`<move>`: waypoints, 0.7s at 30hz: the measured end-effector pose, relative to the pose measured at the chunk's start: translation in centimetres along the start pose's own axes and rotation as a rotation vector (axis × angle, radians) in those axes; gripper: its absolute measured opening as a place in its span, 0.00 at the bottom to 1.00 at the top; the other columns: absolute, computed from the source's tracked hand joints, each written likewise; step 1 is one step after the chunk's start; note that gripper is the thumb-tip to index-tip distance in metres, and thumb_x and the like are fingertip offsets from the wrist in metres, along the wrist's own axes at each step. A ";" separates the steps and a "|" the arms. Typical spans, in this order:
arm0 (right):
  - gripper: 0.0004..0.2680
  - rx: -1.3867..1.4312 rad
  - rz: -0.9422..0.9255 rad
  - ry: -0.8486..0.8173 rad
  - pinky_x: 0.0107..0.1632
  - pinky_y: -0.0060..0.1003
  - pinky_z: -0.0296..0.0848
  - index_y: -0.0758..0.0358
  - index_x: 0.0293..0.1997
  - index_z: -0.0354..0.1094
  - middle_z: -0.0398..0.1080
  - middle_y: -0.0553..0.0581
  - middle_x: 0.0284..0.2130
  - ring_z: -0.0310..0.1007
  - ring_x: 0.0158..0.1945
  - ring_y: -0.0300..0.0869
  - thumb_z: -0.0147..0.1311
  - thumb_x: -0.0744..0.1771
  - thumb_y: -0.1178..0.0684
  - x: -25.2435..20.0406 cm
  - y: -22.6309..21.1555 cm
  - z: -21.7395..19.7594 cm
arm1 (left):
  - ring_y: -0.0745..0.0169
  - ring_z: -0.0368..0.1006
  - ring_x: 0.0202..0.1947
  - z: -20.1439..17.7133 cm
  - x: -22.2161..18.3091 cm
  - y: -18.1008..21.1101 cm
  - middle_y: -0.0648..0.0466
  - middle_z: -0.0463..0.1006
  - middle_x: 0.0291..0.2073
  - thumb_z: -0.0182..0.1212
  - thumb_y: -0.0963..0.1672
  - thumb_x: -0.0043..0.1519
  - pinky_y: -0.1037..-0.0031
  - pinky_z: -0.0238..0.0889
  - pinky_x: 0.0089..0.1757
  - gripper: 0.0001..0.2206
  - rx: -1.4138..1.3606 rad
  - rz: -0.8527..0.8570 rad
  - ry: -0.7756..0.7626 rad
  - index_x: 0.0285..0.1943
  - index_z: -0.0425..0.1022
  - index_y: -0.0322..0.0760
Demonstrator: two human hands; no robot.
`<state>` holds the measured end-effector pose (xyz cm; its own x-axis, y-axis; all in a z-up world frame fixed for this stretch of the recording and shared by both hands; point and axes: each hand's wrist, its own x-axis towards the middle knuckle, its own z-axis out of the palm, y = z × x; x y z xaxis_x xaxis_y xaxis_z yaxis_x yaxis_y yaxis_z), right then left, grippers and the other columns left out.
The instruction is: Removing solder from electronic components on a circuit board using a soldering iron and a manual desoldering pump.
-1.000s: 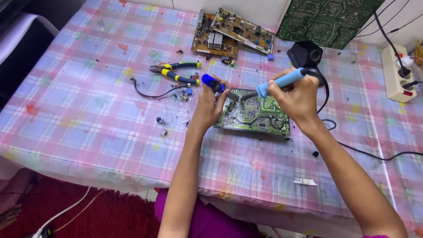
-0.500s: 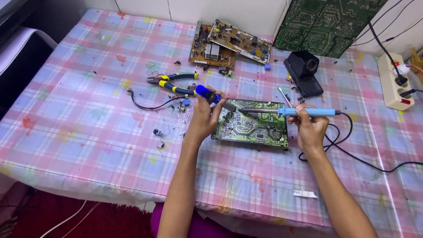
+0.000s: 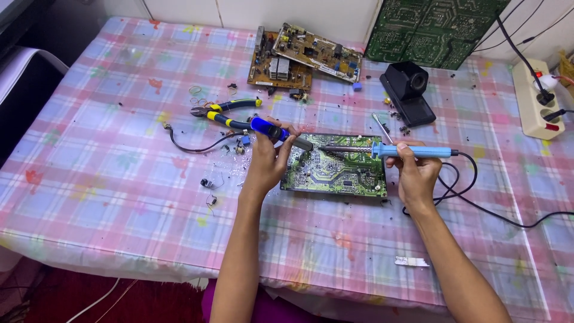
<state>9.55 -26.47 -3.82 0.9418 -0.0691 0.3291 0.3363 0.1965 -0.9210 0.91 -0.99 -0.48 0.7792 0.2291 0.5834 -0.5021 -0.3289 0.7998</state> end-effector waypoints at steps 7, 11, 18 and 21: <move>0.04 -0.091 -0.075 -0.111 0.23 0.34 0.70 0.75 0.31 0.65 0.66 0.66 0.24 0.66 0.18 0.44 0.53 0.64 0.62 1.0 -2.8 0.7 | 0.37 0.71 0.41 0.0 0.0 0.2 0.41 0.71 0.36 0.48 0.37 0.60 0.55 0.72 0.36 0.11 0.001 0.013 0.006 0.47 0.50 0.32; 0.04 -0.357 -0.166 -0.429 0.21 0.27 0.62 0.69 0.34 0.69 0.64 0.58 0.15 0.63 0.16 0.37 0.54 0.63 0.58 3.0 -7.0 2.6 | 0.37 0.71 0.41 0.1 0.0 0.5 0.42 0.71 0.36 0.47 0.37 0.61 0.55 0.71 0.37 0.11 0.001 -0.014 -0.004 0.47 0.50 0.33; 0.03 -0.660 -0.375 -0.702 0.24 0.28 0.62 0.63 0.31 0.72 0.64 0.54 0.11 0.61 0.13 0.39 0.55 0.62 0.57 6.5 -10.2 7.1 | 0.38 0.71 0.42 0.0 0.1 1.0 0.43 0.71 0.36 0.47 0.38 0.61 0.55 0.71 0.37 0.11 0.022 -0.030 -0.017 0.47 0.50 0.34; 0.03 -0.655 -0.351 -0.783 0.26 0.29 0.63 0.64 0.31 0.71 0.66 0.55 0.12 0.64 0.15 0.40 0.54 0.61 0.57 6.3 -12.0 8.4 | 0.38 0.71 0.42 0.0 0.1 1.1 0.43 0.71 0.36 0.47 0.38 0.61 0.55 0.71 0.38 0.11 0.014 -0.025 -0.023 0.47 0.50 0.35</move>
<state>11.44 -21.01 11.01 0.6087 0.6709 0.4236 0.7413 -0.2904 -0.6052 0.45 -1.35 0.46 0.7997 0.2163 0.5600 -0.4774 -0.3365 0.8117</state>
